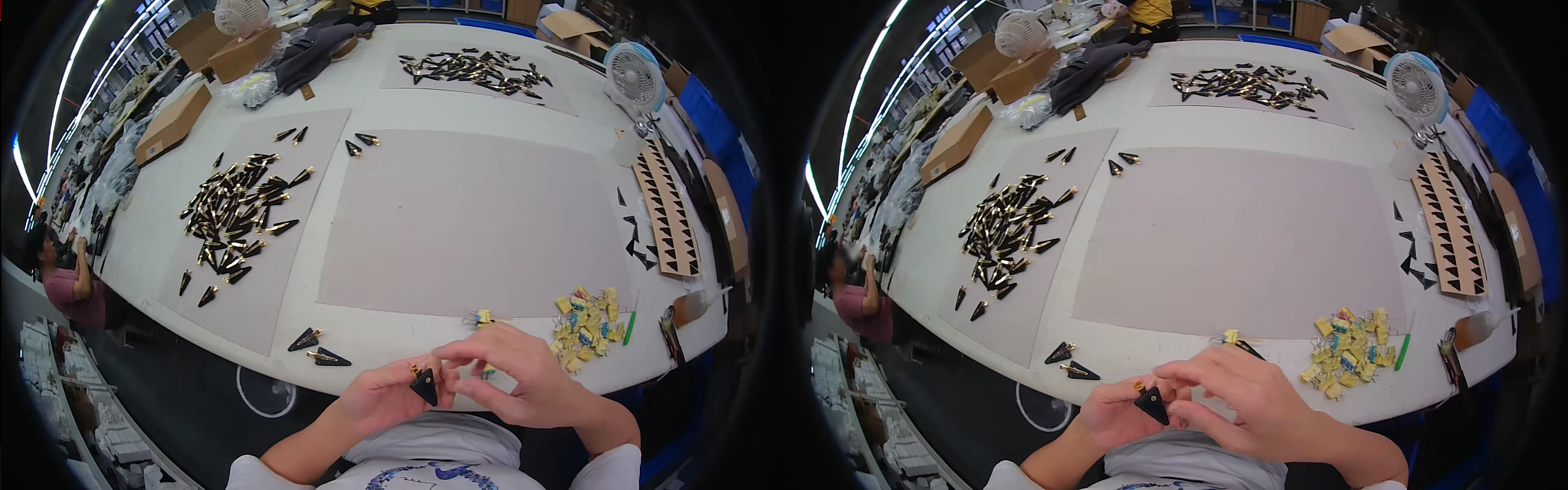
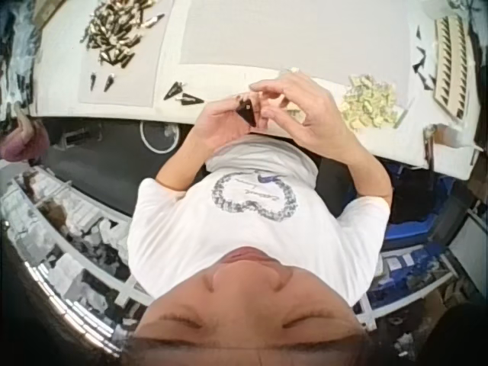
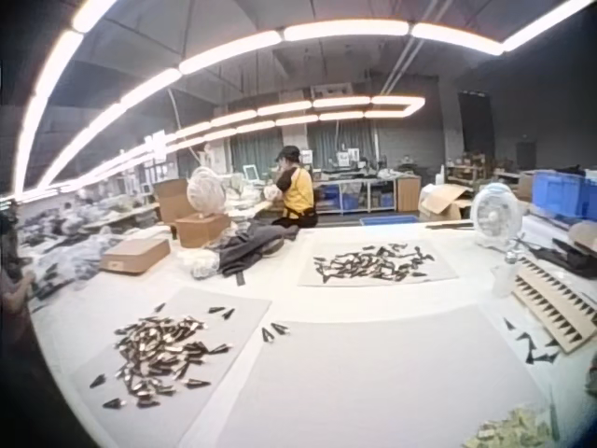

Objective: The person assembles small gold metal clips onto black triangular leather or plastic components by hand at a workshop station.

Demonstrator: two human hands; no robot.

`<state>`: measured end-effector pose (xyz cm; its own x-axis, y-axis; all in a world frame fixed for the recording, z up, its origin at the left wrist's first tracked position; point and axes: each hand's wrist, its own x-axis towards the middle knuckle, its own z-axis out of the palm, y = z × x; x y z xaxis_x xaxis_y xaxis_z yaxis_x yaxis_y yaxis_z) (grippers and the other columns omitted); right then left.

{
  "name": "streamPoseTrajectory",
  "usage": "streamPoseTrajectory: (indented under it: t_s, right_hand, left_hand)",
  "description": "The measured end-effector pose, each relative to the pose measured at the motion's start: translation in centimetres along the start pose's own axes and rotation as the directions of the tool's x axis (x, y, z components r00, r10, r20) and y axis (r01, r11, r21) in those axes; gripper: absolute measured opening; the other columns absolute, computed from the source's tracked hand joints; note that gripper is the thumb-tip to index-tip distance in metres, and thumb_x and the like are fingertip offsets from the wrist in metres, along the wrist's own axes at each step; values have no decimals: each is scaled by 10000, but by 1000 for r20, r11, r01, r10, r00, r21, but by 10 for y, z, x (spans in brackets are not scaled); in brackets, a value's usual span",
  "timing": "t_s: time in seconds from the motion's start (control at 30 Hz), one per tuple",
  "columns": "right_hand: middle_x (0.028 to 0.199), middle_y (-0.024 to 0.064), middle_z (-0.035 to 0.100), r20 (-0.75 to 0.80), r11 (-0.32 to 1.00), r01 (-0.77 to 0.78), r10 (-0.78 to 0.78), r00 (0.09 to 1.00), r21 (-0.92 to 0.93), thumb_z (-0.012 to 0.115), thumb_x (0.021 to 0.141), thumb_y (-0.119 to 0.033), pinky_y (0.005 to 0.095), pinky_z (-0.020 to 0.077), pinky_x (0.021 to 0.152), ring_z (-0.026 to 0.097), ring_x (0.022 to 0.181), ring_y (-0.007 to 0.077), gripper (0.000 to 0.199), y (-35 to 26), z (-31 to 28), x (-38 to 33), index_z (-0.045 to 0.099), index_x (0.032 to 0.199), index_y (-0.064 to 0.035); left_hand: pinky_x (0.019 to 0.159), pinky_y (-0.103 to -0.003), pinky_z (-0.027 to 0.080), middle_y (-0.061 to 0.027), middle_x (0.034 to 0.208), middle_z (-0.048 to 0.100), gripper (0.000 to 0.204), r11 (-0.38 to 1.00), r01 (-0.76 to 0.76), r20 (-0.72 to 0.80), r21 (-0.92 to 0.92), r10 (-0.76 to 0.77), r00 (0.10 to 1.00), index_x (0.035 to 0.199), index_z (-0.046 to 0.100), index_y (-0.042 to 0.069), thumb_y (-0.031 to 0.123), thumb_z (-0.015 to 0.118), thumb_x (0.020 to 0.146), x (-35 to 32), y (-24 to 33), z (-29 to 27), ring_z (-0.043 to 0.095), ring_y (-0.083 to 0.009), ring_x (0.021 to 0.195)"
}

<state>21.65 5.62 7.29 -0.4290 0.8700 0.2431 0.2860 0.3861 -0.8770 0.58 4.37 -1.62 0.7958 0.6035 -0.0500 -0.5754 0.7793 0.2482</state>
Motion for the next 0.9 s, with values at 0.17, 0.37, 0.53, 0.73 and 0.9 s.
streamPoseTrajectory:
  t_s: [0.17, 0.37, 0.53, 0.73, 0.9]
  right_hand:
    - [874, 63, 668, 145, 998, 1, -9, 989, 57, 717, 843, -81, 292, 478, 687, 621, 773, 192, 159, 9, -4, 3, 706, 997, -42]
    - [860, 63, 649, 148, 995, -47, 35, 988, 83, 718, 847, -94, 302, 481, 697, 620, 761, 191, 116, 13, -6, 2, 694, 951, -46]
    - [876, 71, 658, 10, 987, -114, 113, 994, 112, 726, 847, -61, 283, 478, 728, 614, 774, 143, 108, 21, -8, 0, 654, 915, -17]
    - [893, 39, 656, 93, 863, -396, 387, 917, 312, 683, 908, -99, 246, 499, 763, 615, 815, 93, 111, 38, 4, 1, 613, 929, -16]
    - [837, 28, 643, 167, 707, -514, 502, 849, 486, 612, 973, -229, 221, 511, 637, 604, 714, 57, 240, 53, 5, 5, 629, 987, 10]
  left_hand:
    - [943, -371, 404, -108, 1148, 550, 482, 991, 135, -4, 8, -135, 991, 1354, 445, 48, 346, 488, 977, 7, -11, 9, 546, -233, 1022]
    - [885, -357, 489, -111, 1219, 531, 502, 977, 156, -15, 146, -156, 988, 1403, 390, 39, 354, 444, 1017, 11, -4, 10, 623, -248, 974]
    - [859, -343, 549, -140, 1272, 506, 379, 815, 54, -292, 578, 144, 946, 1303, 430, 6, 289, 415, 1050, 14, -5, 35, 676, -239, 960]
    - [801, -345, 585, -179, 1042, 630, 163, 595, -181, -245, 783, 563, 789, 1105, 463, -24, 23, 542, 970, 21, -32, 27, 698, -223, 885]
    - [773, -316, 584, -175, 985, 682, 98, 677, -164, -323, 717, 532, 783, 1042, 520, -31, 55, 525, 995, 26, -24, 24, 699, -196, 854]
